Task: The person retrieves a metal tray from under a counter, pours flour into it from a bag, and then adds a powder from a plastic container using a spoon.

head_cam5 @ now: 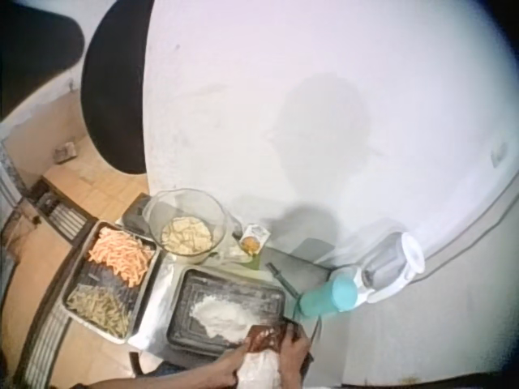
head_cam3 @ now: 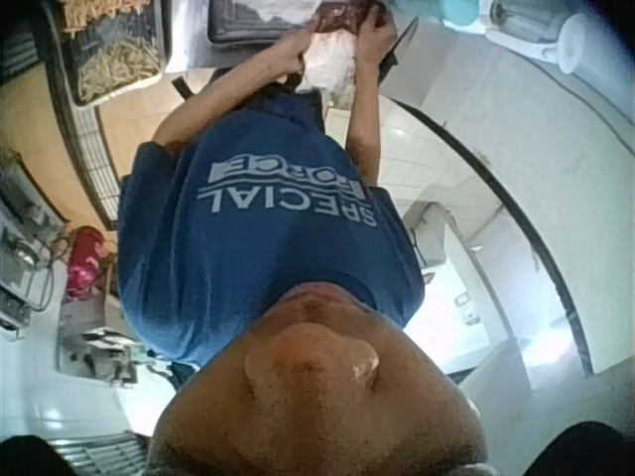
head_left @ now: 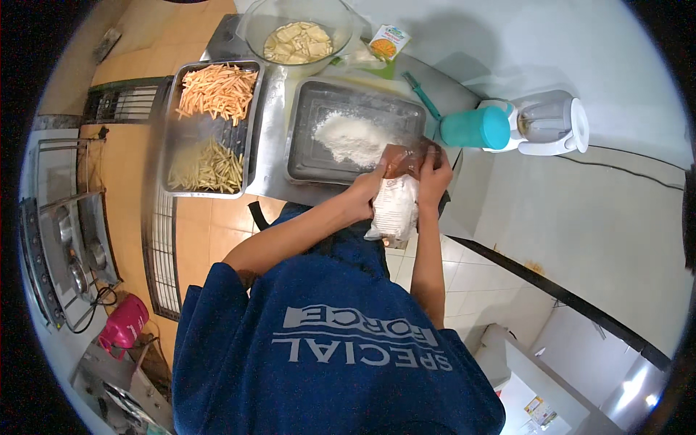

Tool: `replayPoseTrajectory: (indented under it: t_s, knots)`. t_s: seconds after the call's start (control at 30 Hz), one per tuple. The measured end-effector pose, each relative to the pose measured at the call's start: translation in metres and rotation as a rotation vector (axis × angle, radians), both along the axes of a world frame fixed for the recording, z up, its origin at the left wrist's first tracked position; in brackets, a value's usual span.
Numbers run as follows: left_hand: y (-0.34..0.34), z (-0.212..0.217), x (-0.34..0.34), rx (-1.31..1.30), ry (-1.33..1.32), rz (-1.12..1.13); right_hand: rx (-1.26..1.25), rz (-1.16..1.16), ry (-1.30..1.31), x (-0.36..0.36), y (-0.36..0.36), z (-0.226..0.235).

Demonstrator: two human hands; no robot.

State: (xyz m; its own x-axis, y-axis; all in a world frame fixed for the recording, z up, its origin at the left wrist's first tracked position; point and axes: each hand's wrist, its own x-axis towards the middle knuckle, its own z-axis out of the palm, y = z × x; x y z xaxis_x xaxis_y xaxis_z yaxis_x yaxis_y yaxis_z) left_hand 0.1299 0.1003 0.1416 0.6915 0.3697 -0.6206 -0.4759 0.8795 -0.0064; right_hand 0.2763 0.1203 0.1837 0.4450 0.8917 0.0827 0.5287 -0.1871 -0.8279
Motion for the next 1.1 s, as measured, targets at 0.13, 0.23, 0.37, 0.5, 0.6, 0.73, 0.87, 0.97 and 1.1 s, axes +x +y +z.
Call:
replayPoseTrajectory:
  t_s: [0.13,0.23,0.37,0.5,0.6,0.73,0.87,0.97,1.1]
  knots:
    - [0.002,-0.001,-0.004,0.013,0.027,-0.008,-0.024,0.073,-0.025,-0.010,0.006,0.004]
    - [0.005,0.021,-0.016,-0.010,0.064,0.027,0.033,0.104,-0.010,-0.024,0.010,0.001]
    - [0.008,0.014,-0.027,-0.041,0.025,0.160,0.008,0.157,-0.028,-0.047,0.021,0.008]
    - [0.005,0.003,-0.042,-0.086,-0.044,0.214,0.081,0.207,-0.046,-0.068,0.025,0.004]
    - [0.007,0.003,-0.053,-0.125,0.043,0.197,-0.048,0.302,-0.001,-0.079,0.027,0.007]
    - [0.004,0.005,-0.065,-0.149,0.014,0.281,0.016,0.316,0.042,-0.091,0.031,-0.005]
    - [0.007,0.008,-0.073,-0.125,-0.039,0.287,0.061,0.349,0.018,-0.091,0.035,-0.005]
    - [0.005,-0.012,-0.065,-0.100,-0.182,0.296,-0.028,0.373,0.011,-0.092,0.031,-0.002]
    - [0.013,0.000,-0.054,-0.087,0.002,0.203,-0.024,0.253,-0.057,-0.069,0.027,-0.012]
